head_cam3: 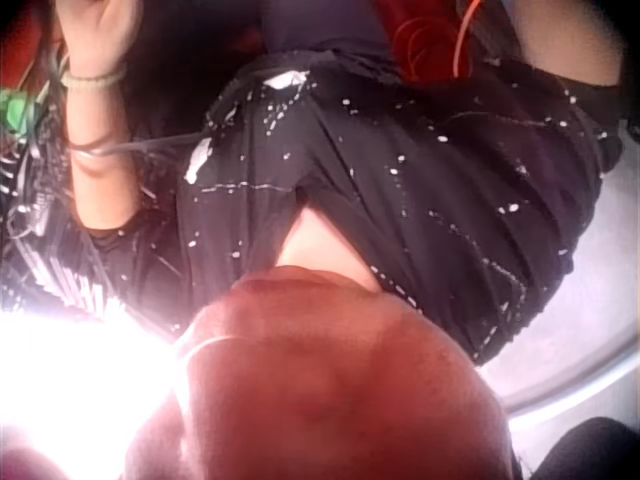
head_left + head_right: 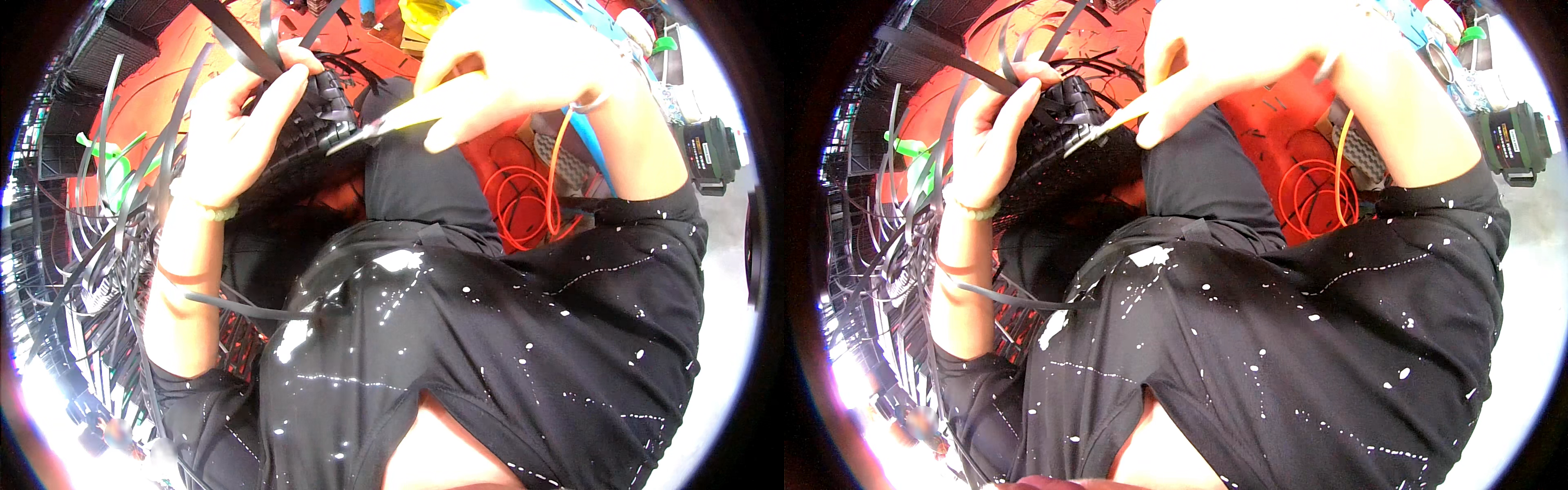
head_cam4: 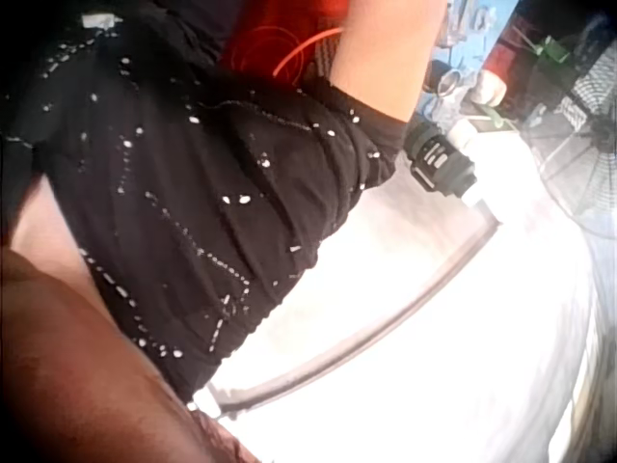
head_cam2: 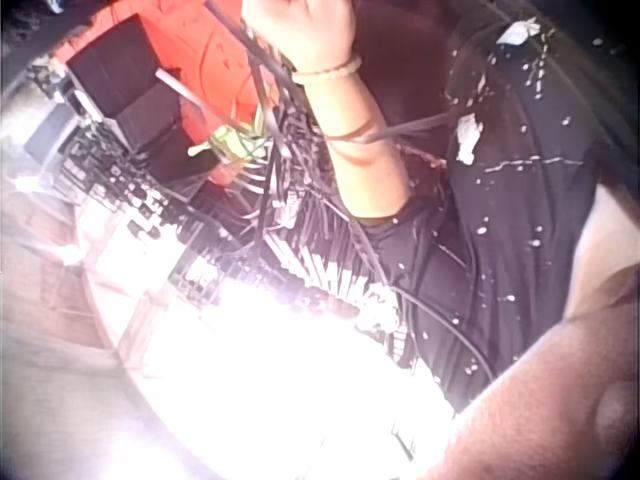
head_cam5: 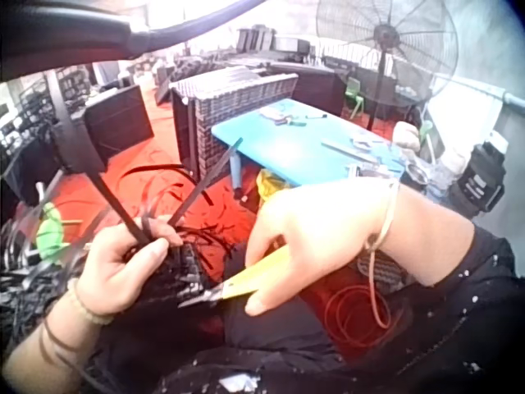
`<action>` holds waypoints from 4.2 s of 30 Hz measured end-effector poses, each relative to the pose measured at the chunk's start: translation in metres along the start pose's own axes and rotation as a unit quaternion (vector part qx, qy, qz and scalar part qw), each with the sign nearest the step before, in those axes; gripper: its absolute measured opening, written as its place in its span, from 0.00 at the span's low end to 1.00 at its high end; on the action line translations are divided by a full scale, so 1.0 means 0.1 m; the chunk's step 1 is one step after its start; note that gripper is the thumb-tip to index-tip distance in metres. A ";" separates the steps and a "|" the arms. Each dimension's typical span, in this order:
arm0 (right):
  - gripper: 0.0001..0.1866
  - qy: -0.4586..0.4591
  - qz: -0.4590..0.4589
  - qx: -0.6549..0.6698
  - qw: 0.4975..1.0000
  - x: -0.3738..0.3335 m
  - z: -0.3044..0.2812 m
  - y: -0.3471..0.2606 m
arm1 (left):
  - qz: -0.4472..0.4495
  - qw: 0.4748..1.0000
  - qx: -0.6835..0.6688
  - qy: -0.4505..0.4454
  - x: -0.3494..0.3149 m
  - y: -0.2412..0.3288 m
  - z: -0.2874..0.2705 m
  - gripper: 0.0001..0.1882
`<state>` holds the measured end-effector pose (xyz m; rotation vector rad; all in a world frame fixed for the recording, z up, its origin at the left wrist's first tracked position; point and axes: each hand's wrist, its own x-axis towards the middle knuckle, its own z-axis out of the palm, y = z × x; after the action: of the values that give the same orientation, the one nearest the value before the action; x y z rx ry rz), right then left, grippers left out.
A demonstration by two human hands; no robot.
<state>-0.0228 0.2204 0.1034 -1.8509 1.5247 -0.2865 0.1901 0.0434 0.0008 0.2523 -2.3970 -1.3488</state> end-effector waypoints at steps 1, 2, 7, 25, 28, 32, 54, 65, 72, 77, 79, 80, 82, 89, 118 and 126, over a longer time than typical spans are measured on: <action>0.25 0.015 0.035 -0.018 0.999 -0.05 0.02 -0.01 | 0.016 1.000 -0.012 0.015 0.01 0.00 0.02 0.09; 0.26 0.027 0.062 -0.036 0.997 -0.09 0.08 0.02 | 0.028 0.999 -0.017 0.034 -0.01 0.00 0.07 0.08; 0.26 0.018 0.136 -0.084 0.987 -0.06 0.13 0.15 | 0.003 1.000 -0.009 0.017 -0.08 0.05 0.07 0.10; 0.20 0.085 0.071 -0.229 0.967 -0.12 0.16 -0.15 | 0.005 0.999 0.029 0.016 -0.09 0.14 0.07 0.10; 0.20 0.108 0.038 -0.234 0.965 -0.13 0.18 -0.10 | -0.004 1.000 0.000 0.015 -0.08 0.08 0.07 0.10; 0.20 0.107 0.061 -0.199 0.972 -0.10 0.22 0.15 | 0.004 1.000 0.022 0.009 -0.04 0.09 0.07 0.10; 0.20 0.105 0.075 -0.239 0.962 -0.12 0.24 -0.13 | 0.032 0.999 0.011 0.014 -0.06 0.03 0.07 0.10; 0.22 0.113 0.051 -0.247 0.961 -0.08 0.19 -0.09 | 0.029 0.999 0.026 0.010 -0.07 0.07 0.07 0.10; 0.22 0.163 0.020 -0.417 0.894 -0.07 0.27 -0.06 | 0.065 0.998 -0.003 0.011 -0.06 0.01 0.07 0.10; 0.18 0.159 -0.074 -0.475 0.862 0.00 0.17 -0.08 | 0.037 0.999 0.026 0.007 -0.09 0.00 0.04 0.10; 0.16 0.109 -0.147 -0.534 0.825 0.12 0.05 0.00 | -0.008 1.000 0.015 0.020 -0.17 0.06 0.05 0.10; 0.15 0.101 -0.172 -0.557 0.806 0.11 0.00 0.01 | -0.001 1.000 0.011 0.018 -0.14 0.08 0.06 0.10; 0.14 0.109 -0.222 -0.577 0.779 0.08 -0.06 0.00 | 0.013 1.000 0.002 0.015 -0.08 0.10 0.07 0.10; 0.18 0.172 -0.117 -0.478 0.854 -0.05 0.00 -0.09 | 0.049 0.999 -0.006 0.020 0.00 0.10 0.14 0.10; 0.22 0.140 -0.004 -0.289 0.947 -0.19 0.14 0.14 | -0.004 1.000 0.011 0.010 -0.04 0.19 0.11 0.09; 0.22 0.156 -0.054 -0.292 0.942 -0.15 0.12 0.13 | 0.028 1.000 0.004 0.000 -0.05 0.12 0.09 0.09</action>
<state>-0.0296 0.2380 0.0901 -2.4486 1.8681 -0.1958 0.1912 0.0585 0.0051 0.1865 -2.3906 -1.3150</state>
